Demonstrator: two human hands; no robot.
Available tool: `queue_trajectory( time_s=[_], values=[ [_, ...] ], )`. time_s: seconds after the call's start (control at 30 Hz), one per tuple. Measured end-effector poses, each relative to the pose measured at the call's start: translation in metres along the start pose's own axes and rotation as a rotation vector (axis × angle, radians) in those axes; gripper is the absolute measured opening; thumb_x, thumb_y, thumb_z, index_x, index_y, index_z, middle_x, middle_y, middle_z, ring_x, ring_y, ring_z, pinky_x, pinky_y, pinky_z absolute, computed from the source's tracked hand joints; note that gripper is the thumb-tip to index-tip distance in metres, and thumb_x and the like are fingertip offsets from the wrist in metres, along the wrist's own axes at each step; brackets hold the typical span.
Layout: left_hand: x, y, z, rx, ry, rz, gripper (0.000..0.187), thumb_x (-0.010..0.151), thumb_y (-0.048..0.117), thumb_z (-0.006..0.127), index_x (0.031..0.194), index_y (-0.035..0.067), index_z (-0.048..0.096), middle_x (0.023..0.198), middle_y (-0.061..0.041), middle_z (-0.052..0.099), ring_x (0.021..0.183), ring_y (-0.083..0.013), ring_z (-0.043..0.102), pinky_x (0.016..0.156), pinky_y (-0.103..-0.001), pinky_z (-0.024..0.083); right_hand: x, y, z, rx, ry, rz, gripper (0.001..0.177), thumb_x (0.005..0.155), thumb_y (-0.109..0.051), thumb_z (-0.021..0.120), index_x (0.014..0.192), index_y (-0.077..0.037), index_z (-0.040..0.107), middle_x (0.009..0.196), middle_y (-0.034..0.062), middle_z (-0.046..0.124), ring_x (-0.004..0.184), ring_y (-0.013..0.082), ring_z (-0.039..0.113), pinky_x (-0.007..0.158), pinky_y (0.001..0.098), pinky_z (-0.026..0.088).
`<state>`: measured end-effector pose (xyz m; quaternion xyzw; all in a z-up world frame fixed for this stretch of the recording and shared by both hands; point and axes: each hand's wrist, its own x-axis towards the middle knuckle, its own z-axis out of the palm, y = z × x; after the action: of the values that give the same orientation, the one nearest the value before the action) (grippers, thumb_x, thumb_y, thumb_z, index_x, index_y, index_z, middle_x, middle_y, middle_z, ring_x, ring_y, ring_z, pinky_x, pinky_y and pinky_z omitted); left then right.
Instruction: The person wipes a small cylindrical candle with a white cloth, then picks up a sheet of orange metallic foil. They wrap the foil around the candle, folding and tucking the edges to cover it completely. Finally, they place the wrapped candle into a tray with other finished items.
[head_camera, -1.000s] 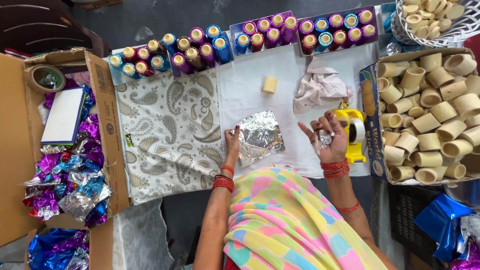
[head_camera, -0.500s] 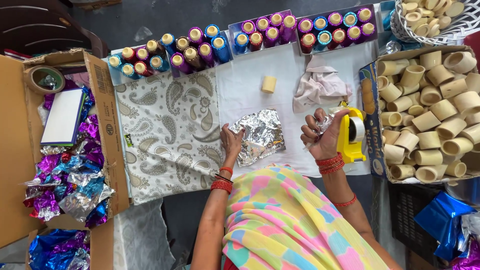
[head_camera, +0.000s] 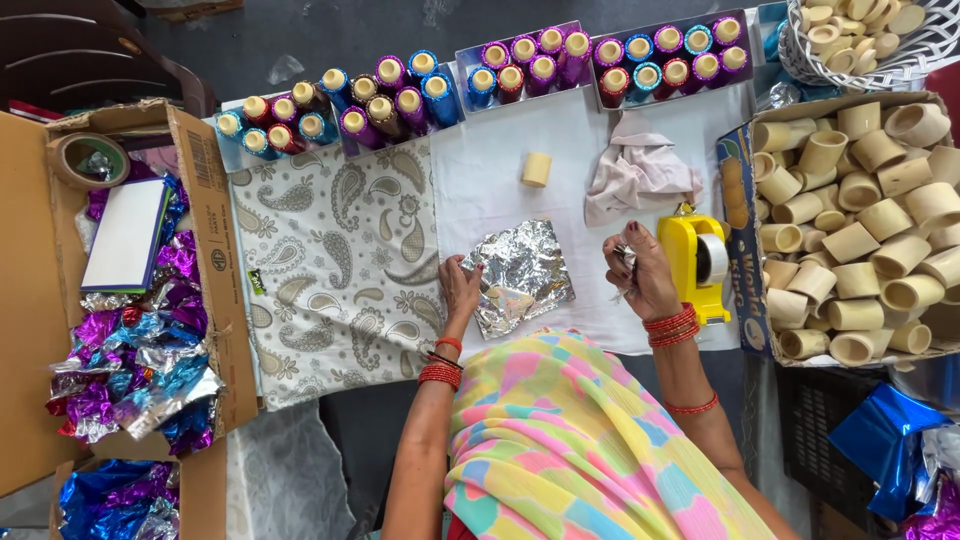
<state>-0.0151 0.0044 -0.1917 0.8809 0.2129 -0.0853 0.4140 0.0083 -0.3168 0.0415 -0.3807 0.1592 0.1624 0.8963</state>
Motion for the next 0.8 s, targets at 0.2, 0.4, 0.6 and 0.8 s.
queue_trajectory(
  time_s=[0.2,0.4,0.6,0.8],
  values=[
    [-0.001,-0.002,-0.006,0.0,-0.016,0.051,0.05,0.09,0.027,0.076,0.129,0.009,0.05,0.128,-0.015,0.046,0.111,-0.0302,0.055,0.097,-0.045,0.046,-0.004,0.005,0.0,-0.011,-0.082,-0.129,0.013,0.109,-0.016,0.057,0.12,-0.01,0.057,0.092,0.0035,0.064,0.057,0.0037,0.042,0.046,0.0172,0.034],
    [-0.001,-0.004,-0.011,-0.043,-0.073,0.034,0.049,0.091,0.026,0.076,0.129,0.009,0.049,0.126,-0.014,0.048,0.106,-0.0279,0.06,0.093,-0.043,0.048,-0.021,-0.012,0.055,-0.128,0.05,-0.158,0.035,0.102,-0.009,0.052,0.136,-0.011,0.056,0.103,0.0026,0.071,0.057,0.0015,0.041,0.047,0.0162,0.034],
    [0.003,-0.02,-0.01,-0.051,-0.081,0.036,0.057,0.088,0.026,0.079,0.132,0.009,0.047,0.125,-0.016,0.051,0.106,-0.0294,0.058,0.092,-0.043,0.048,-0.014,0.031,0.001,0.215,-0.026,-0.212,0.019,0.112,-0.009,0.046,0.128,-0.008,0.057,0.079,-0.0039,0.05,0.057,0.0054,0.031,0.049,0.0209,0.027],
    [-0.003,-0.015,-0.019,-0.057,-0.23,0.002,0.06,0.092,0.027,0.078,0.136,0.009,0.04,0.102,-0.014,0.067,0.088,-0.0298,0.066,0.079,-0.044,0.052,-0.013,0.056,-0.001,0.559,-0.151,-0.175,0.041,0.115,-0.042,0.041,0.12,-0.007,0.061,0.064,-0.0044,0.033,0.052,0.0081,0.026,0.046,0.0249,0.023]
  ],
)
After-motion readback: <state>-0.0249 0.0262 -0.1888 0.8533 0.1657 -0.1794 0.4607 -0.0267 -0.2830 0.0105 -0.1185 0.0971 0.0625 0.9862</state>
